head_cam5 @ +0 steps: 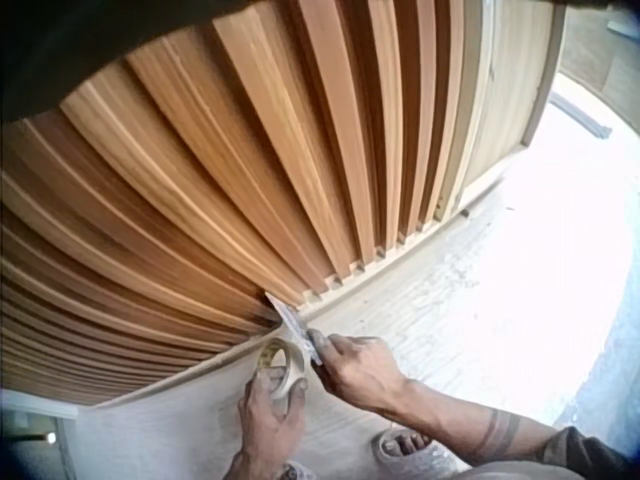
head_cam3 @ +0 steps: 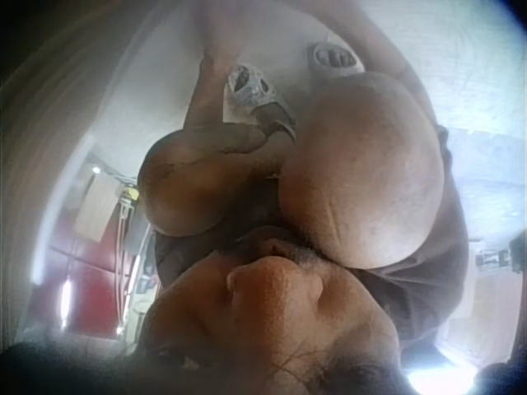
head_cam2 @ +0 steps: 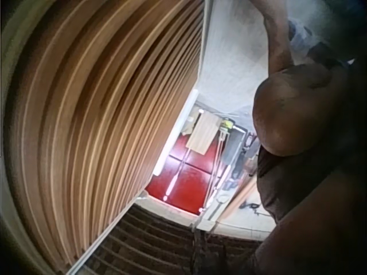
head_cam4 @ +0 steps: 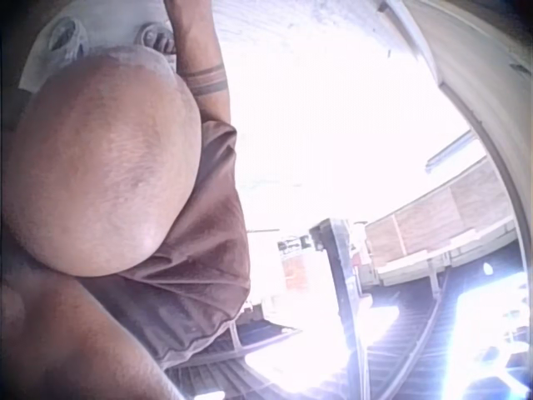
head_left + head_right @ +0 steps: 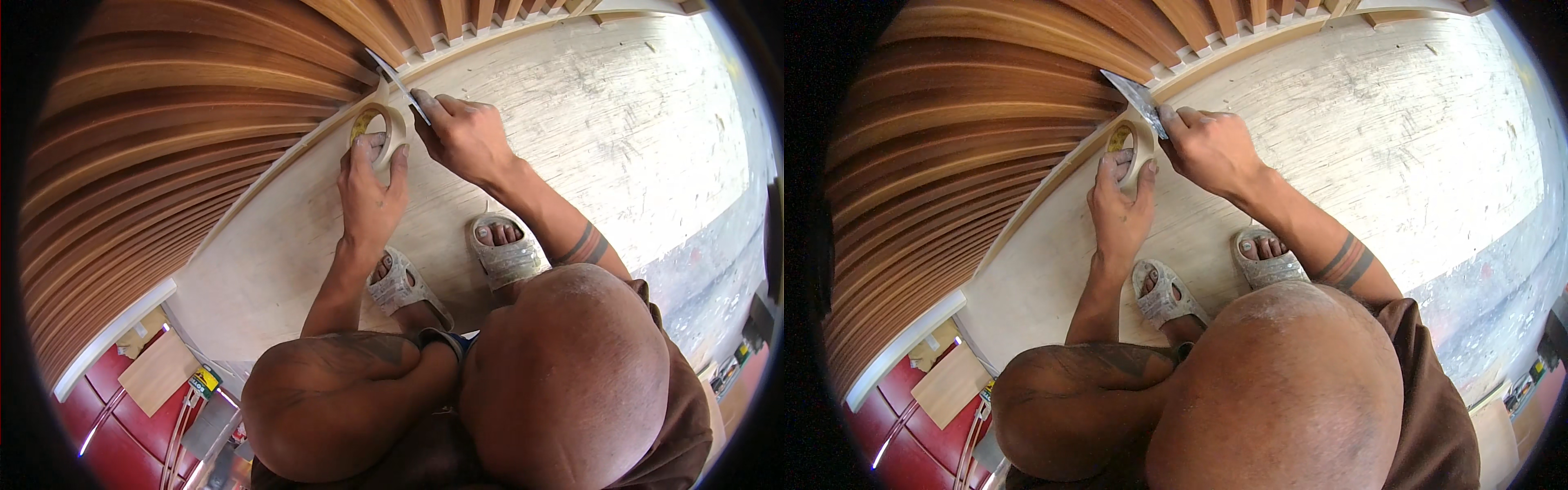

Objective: Apply masking tape to the edge of a wooden board while using a putty knife to press and cut it.

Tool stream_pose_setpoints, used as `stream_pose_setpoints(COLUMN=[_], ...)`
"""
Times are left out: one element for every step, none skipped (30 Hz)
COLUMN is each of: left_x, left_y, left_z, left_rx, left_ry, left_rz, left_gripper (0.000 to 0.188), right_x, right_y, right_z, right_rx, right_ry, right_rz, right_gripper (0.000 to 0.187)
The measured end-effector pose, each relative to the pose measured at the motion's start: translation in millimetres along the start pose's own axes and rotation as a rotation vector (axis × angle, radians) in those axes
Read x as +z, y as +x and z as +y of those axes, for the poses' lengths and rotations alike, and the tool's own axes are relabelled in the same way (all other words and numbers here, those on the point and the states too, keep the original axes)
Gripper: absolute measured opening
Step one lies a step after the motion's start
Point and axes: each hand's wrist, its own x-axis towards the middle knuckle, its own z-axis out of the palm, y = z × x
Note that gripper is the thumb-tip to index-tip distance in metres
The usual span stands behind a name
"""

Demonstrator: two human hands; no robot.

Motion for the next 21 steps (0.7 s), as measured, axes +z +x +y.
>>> stream_pose_setpoints(left_x=[-0.1,-0.5,-2.1,-3.7,-5.0,-7.3,-8.0,-6.9,-5.0,-4.6,-5.7,-5.4,-5.1,-5.2,-5.8,-6.3,-6.6,-6.7,-5.7,-4.1,-2.3], left_y=[0.1,-0.1,-0.5,-1.1,-2.0,-3.7,-5.0,-6.2,-7.7,-8.4,-8.5,-8.7,-8.8,-8.7,-7.4,-6.0,-4.5,-3.1,-1.9,-1.1,-0.5], left_z=[1.7,3.1,5.1,7.4,11.5,16.2,19.1,20.2,20.6,20.6,20.2,19.3,18.4,16.9,15.2,13.4,11.0,8.3,6.9,7.0,7.3], left_rx=[-0.037,-0.037,0.003,0.043,0.043,0.007,-0.03,-0.031,0.032,0.095,0.094,0.045,-0.003,-0.004,-0.029,-0.053,-0.052,-0.059,-0.065,-0.063,-0.036], left_ry=[-0.024,-0.024,0.015,0.053,0.055,0.048,0.041,0.045,0.04,0.036,0.038,0.0,-0.037,-0.036,-0.012,0.013,0.012,0.034,0.055,0.052,0.069], left_rz=[-0.016,-0.016,-0.009,-0.001,0.0,-0.013,-0.025,-0.022,-0.005,0.011,0.014,0.015,0.015,0.016,0.031,0.045,0.043,0.047,0.05,0.047,0.057], left_gripper=[0.03,0.03,0.029,0.029,0.029,0.029,0.03,0.03,0.028,0.026,0.026,0.025,0.025,0.025,0.024,0.024,0.024,0.024,0.024,0.024,0.024], right_x=[0.3,1.0,2.0,3.4,5.0,7.0,8.1,8.9,9.7,10.7,11.7,12.8,13.0,12.6,12.1,12.6,13.4,13.9,14.3,14.7,14.7], right_y=[-0.5,-1.1,-1.0,-0.9,-0.9,-0.2,0.3,0.7,0.9,1.1,1.5,1.0,1.4,2.7,4.0,4.5,4.8,4.8,4.4,3.8,2.7], right_z=[1.3,2.8,3.3,3.6,3.9,2.6,1.3,0.1,-0.8,-1.5,-2.1,-2.1,-2.3,-2.7,-3.0,-3.5,-4.2,-4.5,-3.7,-2.6,-1.4], right_rx=[0.001,0.001,0.0,-0.001,0.004,0.007,0.003,0.007,0.01,0.007,0.003,0.002,0.001,-0.034,-0.067,-0.065,-0.08,-0.094,-0.092,-0.091,-0.09], right_ry=[0.0,-0.005,-0.009,-0.007,-0.017,-0.025,-0.021,-0.015,-0.01,-0.008,-0.008,-0.008,-0.007,-0.011,-0.018,-0.019,-0.016,-0.014,-0.017,0.004,0.026], right_rz=[0.0,0.013,0.026,0.027,0.032,0.038,0.038,0.033,0.027,0.026,0.024,0.021,0.021,0.006,-0.008,-0.008,-0.011,-0.014,-0.014,-0.022,-0.031], right_gripper=[0.039,0.039,0.038,0.038,0.039,0.039,0.039,0.04,0.04,0.04,0.041,0.041,0.041,0.041,0.04,0.04,0.04,0.04,0.04,0.04,0.039])
